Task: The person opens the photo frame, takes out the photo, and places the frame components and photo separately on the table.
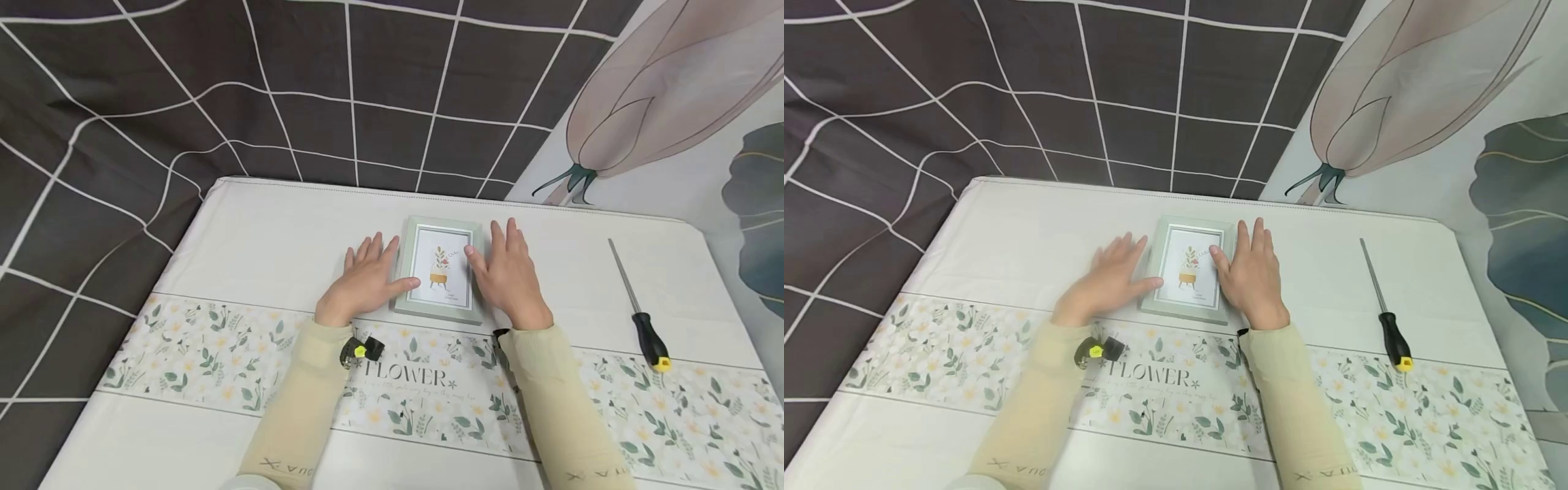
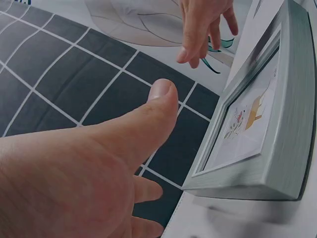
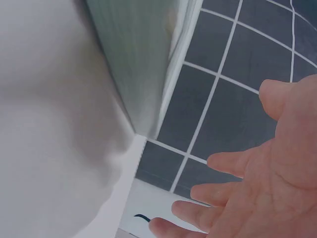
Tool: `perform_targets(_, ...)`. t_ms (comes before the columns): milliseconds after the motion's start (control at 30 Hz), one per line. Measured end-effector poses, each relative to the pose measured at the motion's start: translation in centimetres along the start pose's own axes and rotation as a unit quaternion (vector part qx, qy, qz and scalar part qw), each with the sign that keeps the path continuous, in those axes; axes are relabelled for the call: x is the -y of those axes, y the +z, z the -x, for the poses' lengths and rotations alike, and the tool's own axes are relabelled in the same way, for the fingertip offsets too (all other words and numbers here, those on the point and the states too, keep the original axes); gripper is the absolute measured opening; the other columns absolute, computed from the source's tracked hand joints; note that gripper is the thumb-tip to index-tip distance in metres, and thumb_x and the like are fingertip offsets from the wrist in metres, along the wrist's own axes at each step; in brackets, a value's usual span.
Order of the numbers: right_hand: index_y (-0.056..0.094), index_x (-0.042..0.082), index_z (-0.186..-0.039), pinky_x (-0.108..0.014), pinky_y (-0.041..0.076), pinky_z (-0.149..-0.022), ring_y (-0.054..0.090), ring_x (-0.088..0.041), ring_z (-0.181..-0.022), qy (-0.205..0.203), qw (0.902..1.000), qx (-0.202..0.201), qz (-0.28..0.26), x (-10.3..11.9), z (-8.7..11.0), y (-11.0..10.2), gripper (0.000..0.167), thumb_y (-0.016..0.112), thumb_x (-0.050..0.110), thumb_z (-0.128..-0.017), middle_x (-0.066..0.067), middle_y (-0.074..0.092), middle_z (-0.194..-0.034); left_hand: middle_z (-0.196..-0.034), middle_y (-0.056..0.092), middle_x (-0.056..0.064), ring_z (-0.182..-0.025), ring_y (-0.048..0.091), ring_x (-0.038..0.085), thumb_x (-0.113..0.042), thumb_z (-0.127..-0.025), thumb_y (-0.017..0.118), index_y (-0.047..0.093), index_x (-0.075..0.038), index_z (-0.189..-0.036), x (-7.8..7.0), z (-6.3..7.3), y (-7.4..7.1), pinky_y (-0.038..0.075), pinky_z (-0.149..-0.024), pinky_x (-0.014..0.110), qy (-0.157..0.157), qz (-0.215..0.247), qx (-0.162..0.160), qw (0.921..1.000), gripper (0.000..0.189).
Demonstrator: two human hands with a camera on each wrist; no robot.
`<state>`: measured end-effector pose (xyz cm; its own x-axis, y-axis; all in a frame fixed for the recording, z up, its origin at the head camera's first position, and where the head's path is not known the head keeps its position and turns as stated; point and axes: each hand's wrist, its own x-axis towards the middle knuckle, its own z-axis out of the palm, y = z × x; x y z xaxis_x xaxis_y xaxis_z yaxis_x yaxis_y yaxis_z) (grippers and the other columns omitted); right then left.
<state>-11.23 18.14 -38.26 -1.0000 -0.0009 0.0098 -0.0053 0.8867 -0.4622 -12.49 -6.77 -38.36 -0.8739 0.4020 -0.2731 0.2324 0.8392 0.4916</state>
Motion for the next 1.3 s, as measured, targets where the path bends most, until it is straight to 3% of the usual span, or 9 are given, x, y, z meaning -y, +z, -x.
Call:
perform_targets(167, 0.02, -0.007, -0.157, -0.063, 0.017, -0.119, 0.01, -0.05, -0.149, 0.006, 0.9999, 0.008, -0.007, 0.3, -1.5, 0.1, 0.076, 0.045, 0.043, -0.105, -0.032, 0.005, -0.163, -0.166, 0.001, 0.023, -0.153, -0.002, 0.041, -0.068, -0.092, 0.055, 0.012, -0.009, -0.162, 0.4, 0.4, -0.4, -0.004, -0.121, 0.059, 0.011, 0.0, 0.032, 0.9994, 0.101)
perform_targets(367, 0.016, -0.006, -0.157, -0.06, 0.017, -0.12, 0.009, -0.047, -0.151, 0.02, 0.999, 0.038, -0.012, 0.4, -2.7, 1.1, 0.08, 0.05, 0.041, -0.102, -0.031, 0.003, -0.164, -0.165, -0.005, 0.025, -0.152, -0.007, 0.041, -0.063, -0.073, 0.08, 0.009, -0.013, -0.163, 0.6, 1.1, -0.6, -0.007, -0.12, 0.06, 0.015, -0.012, 0.077, 0.9968, 0.125)
perform_targets(467, 0.016, -0.006, -0.157, -0.059, 0.016, -0.121, 0.009, -0.046, -0.151, 0.021, 0.9985, 0.046, -0.019, 0.3, -3.3, 1.3, 0.079, 0.05, 0.04, -0.103, -0.03, 0.003, -0.164, -0.165, -0.006, 0.025, -0.152, -0.008, 0.041, -0.058, -0.068, 0.087, 0.008, -0.013, -0.163, 0.7, 1.2, -0.5, -0.008, -0.119, 0.06, 0.008, -0.014, 0.086, 0.9961, 0.131)
perform_targets(867, 0.016, -0.002, -0.159, -0.058, 0.014, -0.121, 0.012, -0.045, -0.151, 0.011, 0.992, 0.114, -0.052, -0.4, -4.9, 0.4, 0.072, 0.042, 0.039, -0.106, -0.027, 0.01, -0.165, -0.164, -0.007, 0.025, -0.152, -0.008, 0.042, -0.048, -0.062, 0.094, 0.011, -0.011, -0.163, -0.3, 1.0, -0.1, -0.01, -0.12, 0.058, -0.014, -0.057, 0.091, 0.9941, 0.136)
perform_targets(1100, 0.028, -0.003, -0.156, -0.059, 0.017, -0.12, 0.017, -0.047, -0.149, 0.016, 0.9923, 0.116, -0.042, -0.3, -4.9, 0.8, 0.066, 0.04, 0.039, -0.107, -0.027, 0.018, -0.163, -0.165, -0.002, 0.027, -0.152, -0.004, 0.042, -0.04, -0.063, 0.095, 0.021, -0.006, -0.161, -1.1, 1.0, 0.4, -0.005, -0.121, 0.055, -0.041, -0.084, 0.066, 0.9935, 0.127)
perform_targets(1300, 0.037, -0.004, -0.152, -0.06, 0.021, -0.119, 0.02, -0.048, -0.148, 0.015, 0.9934, 0.106, -0.039, -0.3, -4.9, 0.9, 0.058, 0.039, 0.033, -0.108, -0.026, 0.022, -0.162, -0.164, 0.006, 0.03, -0.152, 0.001, 0.045, -0.035, -0.063, 0.096, 0.03, -0.003, -0.157, -1.4, 0.9, 0.7, -0.001, -0.122, 0.057, -0.031, -0.074, 0.05, 0.9955, 0.119)
